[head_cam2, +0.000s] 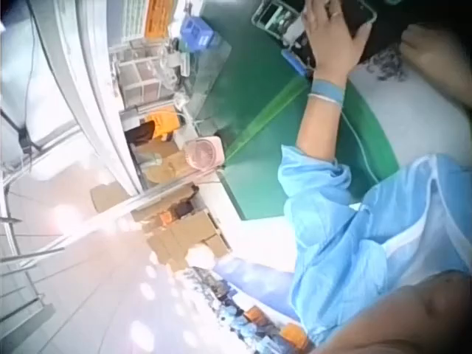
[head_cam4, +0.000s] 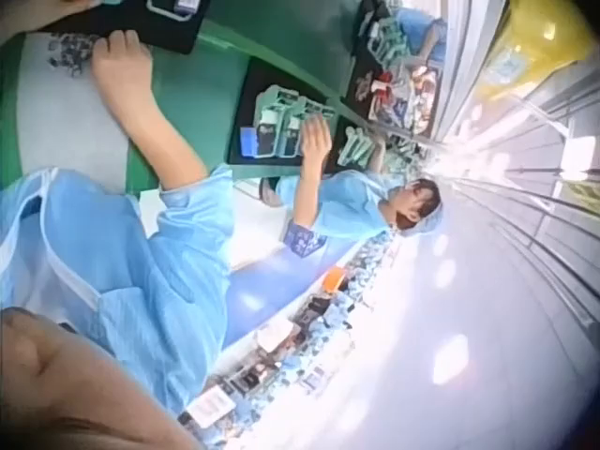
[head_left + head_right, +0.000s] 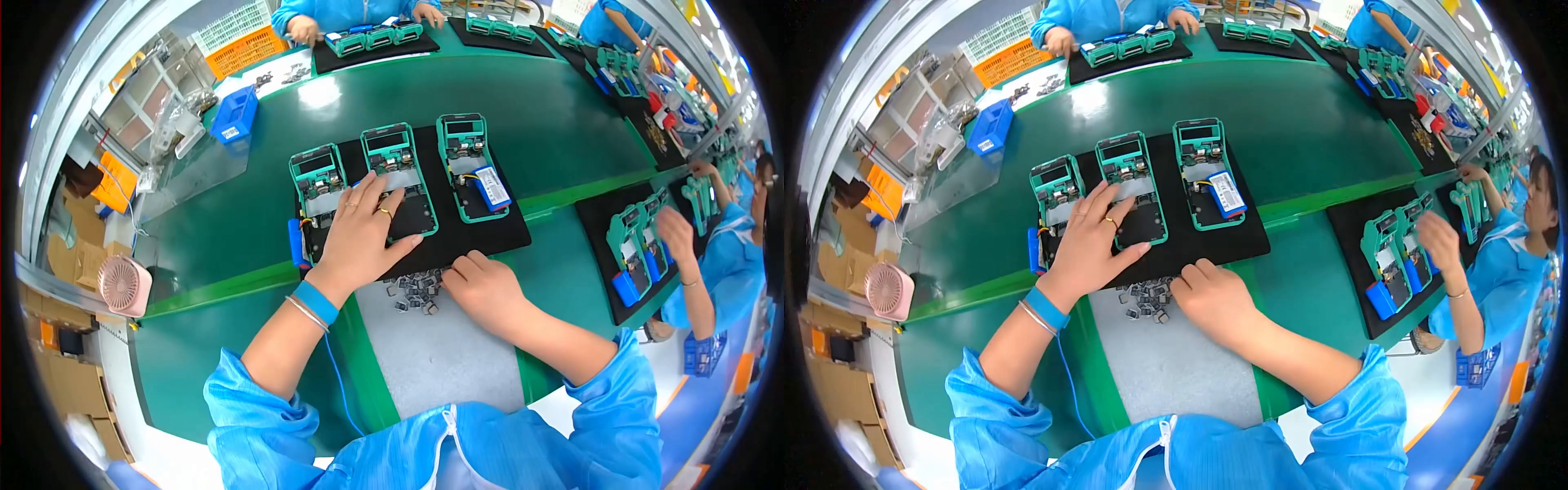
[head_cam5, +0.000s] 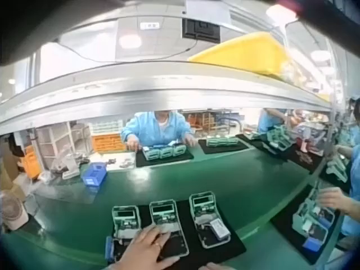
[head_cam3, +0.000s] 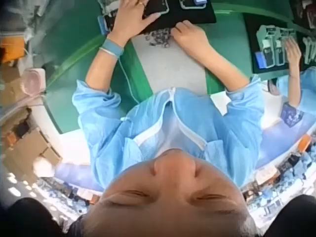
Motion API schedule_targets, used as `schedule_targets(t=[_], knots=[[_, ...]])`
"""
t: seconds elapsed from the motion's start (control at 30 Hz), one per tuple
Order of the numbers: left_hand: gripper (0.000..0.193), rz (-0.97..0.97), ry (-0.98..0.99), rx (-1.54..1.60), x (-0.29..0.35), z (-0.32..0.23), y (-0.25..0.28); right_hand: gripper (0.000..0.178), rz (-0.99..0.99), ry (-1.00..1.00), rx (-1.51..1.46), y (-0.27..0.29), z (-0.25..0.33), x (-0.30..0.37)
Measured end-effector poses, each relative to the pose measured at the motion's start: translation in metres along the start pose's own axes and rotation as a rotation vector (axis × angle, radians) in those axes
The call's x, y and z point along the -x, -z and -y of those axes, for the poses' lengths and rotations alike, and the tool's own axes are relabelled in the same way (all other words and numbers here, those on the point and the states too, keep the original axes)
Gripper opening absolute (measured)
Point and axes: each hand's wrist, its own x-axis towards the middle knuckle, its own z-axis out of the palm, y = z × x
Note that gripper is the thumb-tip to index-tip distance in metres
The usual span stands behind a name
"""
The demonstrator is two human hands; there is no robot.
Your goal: The person assembles electronic components into plastic casings by hand, placing pcb boards and screws into the casings.
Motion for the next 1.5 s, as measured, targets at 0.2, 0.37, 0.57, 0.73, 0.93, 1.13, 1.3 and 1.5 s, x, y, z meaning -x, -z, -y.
schedule_targets(t=[0.2,0.37,0.57,0.73,0.93,1.13,1.3,1.5], knots=[[0.063,-0.021,-0.045,0.205,-0.053,-0.061,-0.012,0.013,0.037,0.219,-0.015,0.015,-0.023,0.017],[0.068,0.053,-0.015,0.314,-0.088,-0.079,-0.059,0.013,0.033,0.372,-0.036,0.032,-0.037,0.029],[0.042,-0.005,-0.029,0.434,-0.086,-0.077,-0.066,0.017,0.121,0.092,-0.116,0.027,-0.014,0.029],[0.035,-0.034,0.060,0.369,-0.067,-0.074,-0.028,0.012,0.199,0.036,-0.033,0.036,-0.004,0.024],[0.055,-0.021,0.004,0.116,-0.049,-0.059,-0.024,0.011,0.406,0.026,0.084,0.043,0.001,0.009],[0.062,0.065,-0.169,0.025,-0.055,-0.078,-0.052,0.013,0.628,-0.162,0.083,0.040,-0.002,-0.003],[0.043,-0.046,-0.136,0.026,-0.055,-0.074,-0.061,0.010,0.580,-0.058,0.062,0.052,-0.013,0.000],[0.041,-0.021,-0.104,0.108,-0.054,-0.070,-0.065,0.006,-0.002,-0.051,-0.100,0.088,-0.063,-0.034]])
